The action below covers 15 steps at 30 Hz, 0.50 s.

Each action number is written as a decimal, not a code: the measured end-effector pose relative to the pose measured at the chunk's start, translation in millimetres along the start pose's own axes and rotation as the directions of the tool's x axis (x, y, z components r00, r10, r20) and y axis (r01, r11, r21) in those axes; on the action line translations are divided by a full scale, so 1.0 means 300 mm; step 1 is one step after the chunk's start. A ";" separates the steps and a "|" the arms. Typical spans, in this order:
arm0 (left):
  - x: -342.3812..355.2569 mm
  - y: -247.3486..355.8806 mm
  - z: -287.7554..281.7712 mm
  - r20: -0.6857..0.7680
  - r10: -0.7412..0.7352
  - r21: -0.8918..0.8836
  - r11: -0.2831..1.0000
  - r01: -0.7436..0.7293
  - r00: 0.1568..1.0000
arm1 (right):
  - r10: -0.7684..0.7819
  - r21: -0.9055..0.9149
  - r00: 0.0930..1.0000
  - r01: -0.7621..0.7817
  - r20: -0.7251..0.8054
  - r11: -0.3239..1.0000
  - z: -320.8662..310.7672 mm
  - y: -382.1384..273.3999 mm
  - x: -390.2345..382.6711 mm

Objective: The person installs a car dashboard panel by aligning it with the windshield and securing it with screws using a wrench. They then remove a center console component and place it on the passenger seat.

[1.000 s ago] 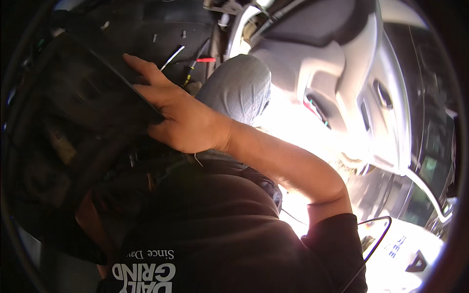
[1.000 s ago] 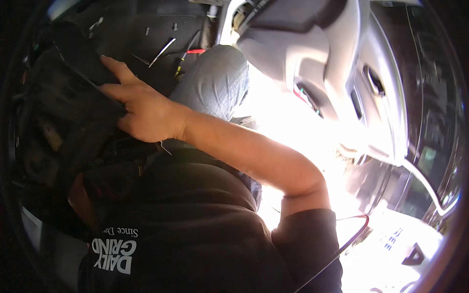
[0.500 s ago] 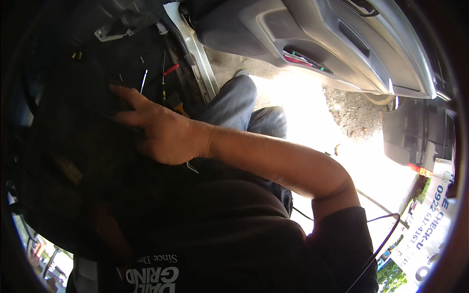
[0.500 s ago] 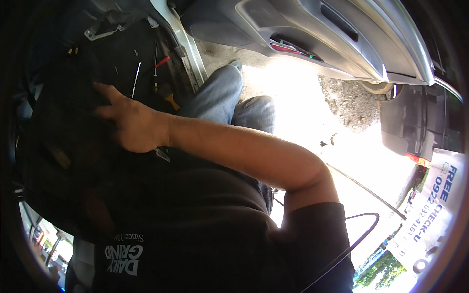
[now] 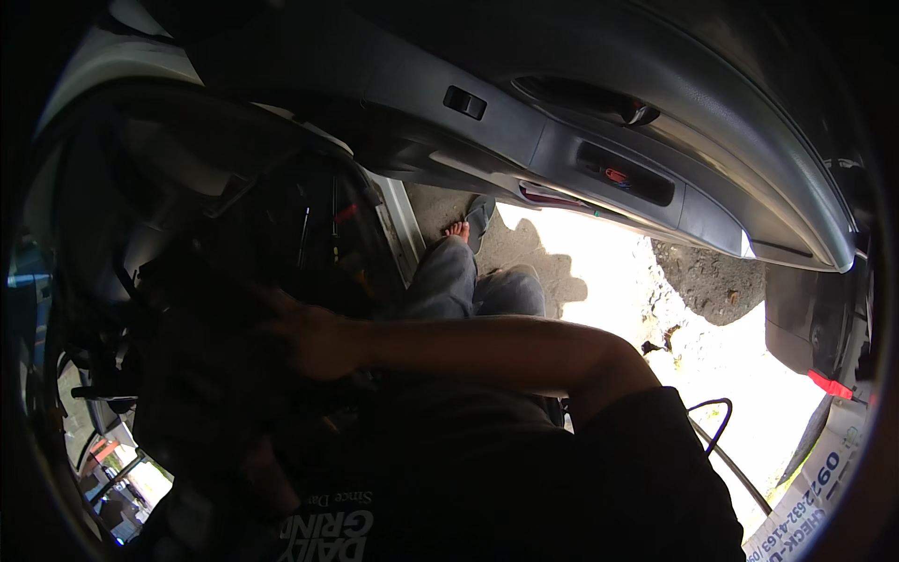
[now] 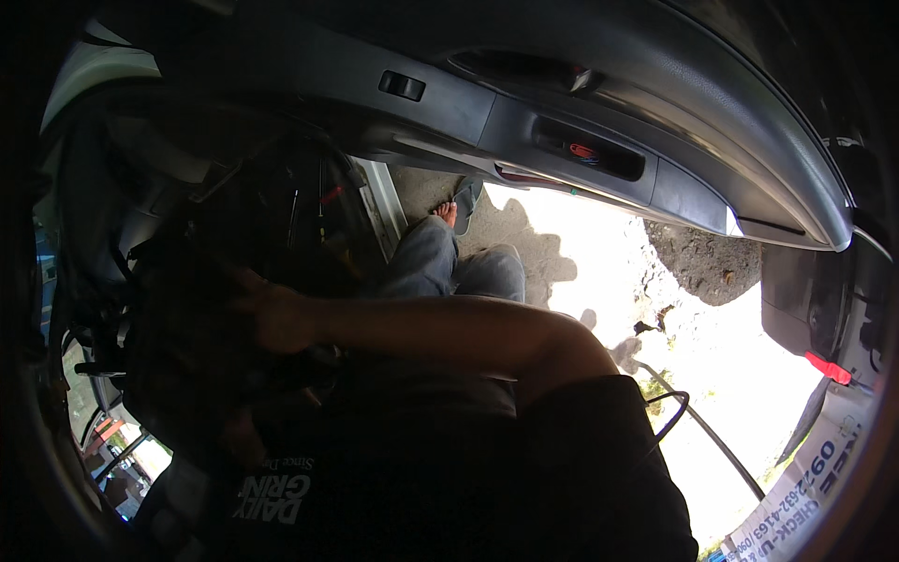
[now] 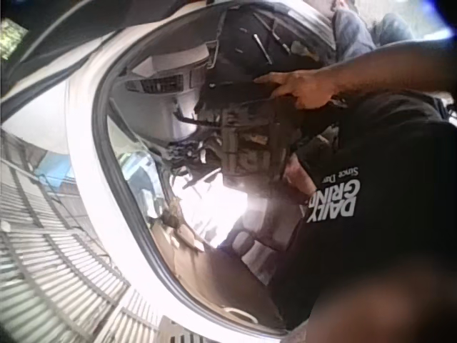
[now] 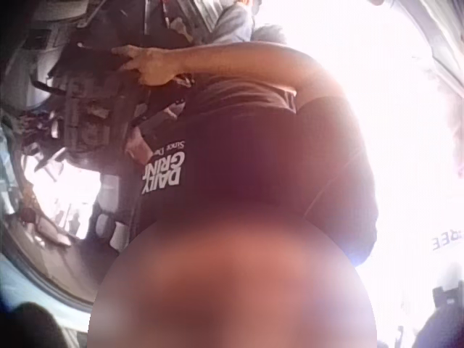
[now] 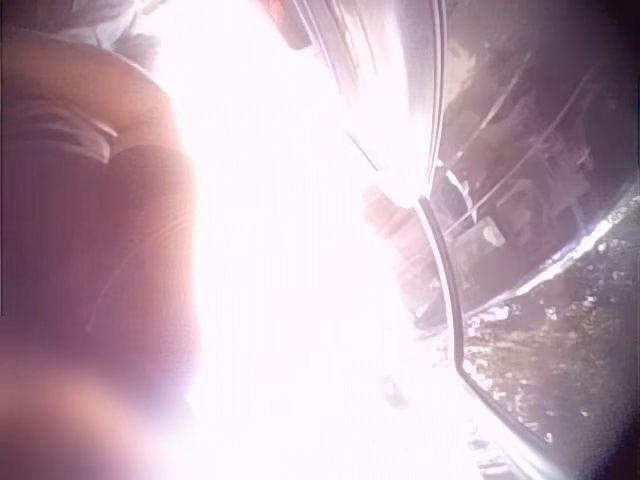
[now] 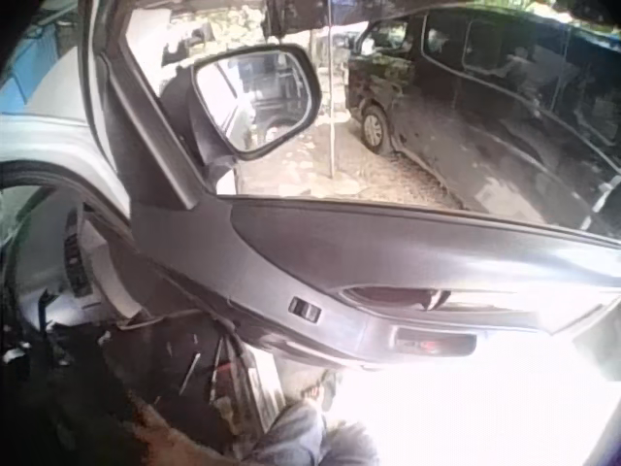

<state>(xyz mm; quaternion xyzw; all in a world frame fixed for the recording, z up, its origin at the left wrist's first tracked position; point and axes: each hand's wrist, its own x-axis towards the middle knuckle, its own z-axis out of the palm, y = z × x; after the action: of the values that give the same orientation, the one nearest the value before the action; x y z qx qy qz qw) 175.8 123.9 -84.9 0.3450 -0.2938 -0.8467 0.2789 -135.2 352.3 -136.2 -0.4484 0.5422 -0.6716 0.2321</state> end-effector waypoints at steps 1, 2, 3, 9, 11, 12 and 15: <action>-0.012 -0.007 0.028 0.001 -0.008 -0.007 1.000 0.008 1.000 | 0.091 0.110 0.990 -0.103 0.105 0.989 -0.021 -0.018 -0.002; -0.005 -0.019 0.057 0.004 -0.013 -0.011 1.000 0.013 1.000 | 0.188 0.144 0.959 -0.221 0.214 0.965 -0.040 -0.042 -0.010; -0.028 -0.033 0.079 -0.005 -0.027 -0.015 1.000 0.027 1.000 | 0.216 0.068 0.951 -0.236 0.220 0.969 -0.061 -0.069 -0.017; -0.095 -0.117 0.189 -0.030 -0.087 -0.041 0.995 0.086 0.996 | 0.345 -0.201 0.902 -0.299 0.258 0.933 -0.168 -0.231 -0.053; -0.116 -0.150 0.208 -0.030 -0.090 -0.061 0.994 0.088 0.996 | 0.202 -0.180 0.966 -0.172 0.163 0.968 -0.181 -0.257 -0.050; -0.127 -0.164 0.214 -0.035 -0.090 -0.072 0.994 0.087 0.995 | 0.227 -0.154 0.957 -0.201 0.178 0.967 -0.186 -0.265 -0.056; -0.167 -0.205 0.224 -0.052 -0.078 -0.097 0.993 0.073 0.996 | 0.218 -0.119 0.945 -0.194 0.244 0.974 -0.197 -0.267 -0.070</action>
<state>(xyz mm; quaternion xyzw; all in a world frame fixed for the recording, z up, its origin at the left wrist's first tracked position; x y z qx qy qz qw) 139.5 219.6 -66.5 0.3657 -0.2319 -0.8598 0.2707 -161.6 424.2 -69.2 -0.4824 0.5823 -0.5542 0.3479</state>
